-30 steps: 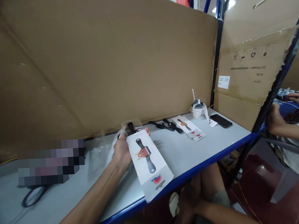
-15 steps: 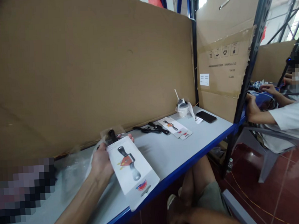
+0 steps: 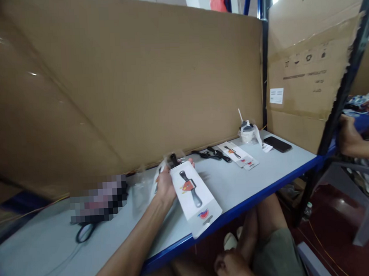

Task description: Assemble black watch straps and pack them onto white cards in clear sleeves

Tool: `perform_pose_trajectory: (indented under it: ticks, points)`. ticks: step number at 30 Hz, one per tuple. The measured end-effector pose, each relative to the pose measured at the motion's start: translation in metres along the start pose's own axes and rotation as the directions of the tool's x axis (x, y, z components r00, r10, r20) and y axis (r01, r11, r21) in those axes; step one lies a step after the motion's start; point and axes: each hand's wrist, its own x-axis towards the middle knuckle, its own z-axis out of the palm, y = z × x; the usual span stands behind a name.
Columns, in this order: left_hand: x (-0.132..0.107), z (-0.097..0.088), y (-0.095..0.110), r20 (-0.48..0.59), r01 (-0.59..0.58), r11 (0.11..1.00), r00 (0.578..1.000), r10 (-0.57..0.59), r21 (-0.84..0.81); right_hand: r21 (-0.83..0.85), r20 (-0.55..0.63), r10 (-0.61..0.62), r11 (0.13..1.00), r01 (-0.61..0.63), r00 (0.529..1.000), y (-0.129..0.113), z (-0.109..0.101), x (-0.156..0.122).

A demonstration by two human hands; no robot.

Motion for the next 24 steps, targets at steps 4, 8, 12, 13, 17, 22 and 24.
perform_pose_trajectory:
  ticks: [4, 8, 12, 13, 17, 22, 24]
  points:
    - [0.000, 0.000, -0.002, 0.008, 0.000, 1.000, 1.000, 0.000, -0.001, 0.558, 0.256, 0.022, 0.813, -0.167, 0.966, -0.038, -0.026, -0.025]
    - [0.000, -0.002, -0.004, 0.017, 0.021, 1.000, 1.000, -0.022, 0.023, 0.694, 0.082, -0.026, 0.719, -0.038, 0.996, -0.091, -0.056, -0.028]
    - [-0.001, -0.002, -0.006, 0.011, 0.034, 0.998, 0.999, -0.034, 0.056, 0.697, -0.047, 0.019, 0.717, 0.019, 0.999, -0.113, -0.062, -0.010]
    - [-0.001, -0.002, -0.006, 0.008, 0.039, 0.997, 0.999, -0.040, 0.065, 0.698, -0.068, 0.031, 0.716, 0.025, 0.997, -0.115, -0.061, -0.005]
    - [-0.001, -0.005, -0.005, 0.022, 0.046, 0.994, 0.999, -0.049, 0.098, 0.699, -0.109, 0.054, 0.715, 0.038, 0.993, -0.118, -0.056, 0.010]
    - [-0.002, -0.006, -0.002, 0.063, 0.003, 0.993, 0.998, -0.010, 0.118, 0.701, -0.080, 0.088, 0.714, -0.007, 0.993, -0.123, -0.059, 0.023]
    - [-0.004, -0.003, -0.003, 0.079, 0.007, 0.993, 0.997, -0.016, 0.115, 0.718, -0.052, 0.099, 0.695, -0.032, 0.994, -0.126, -0.063, 0.030]
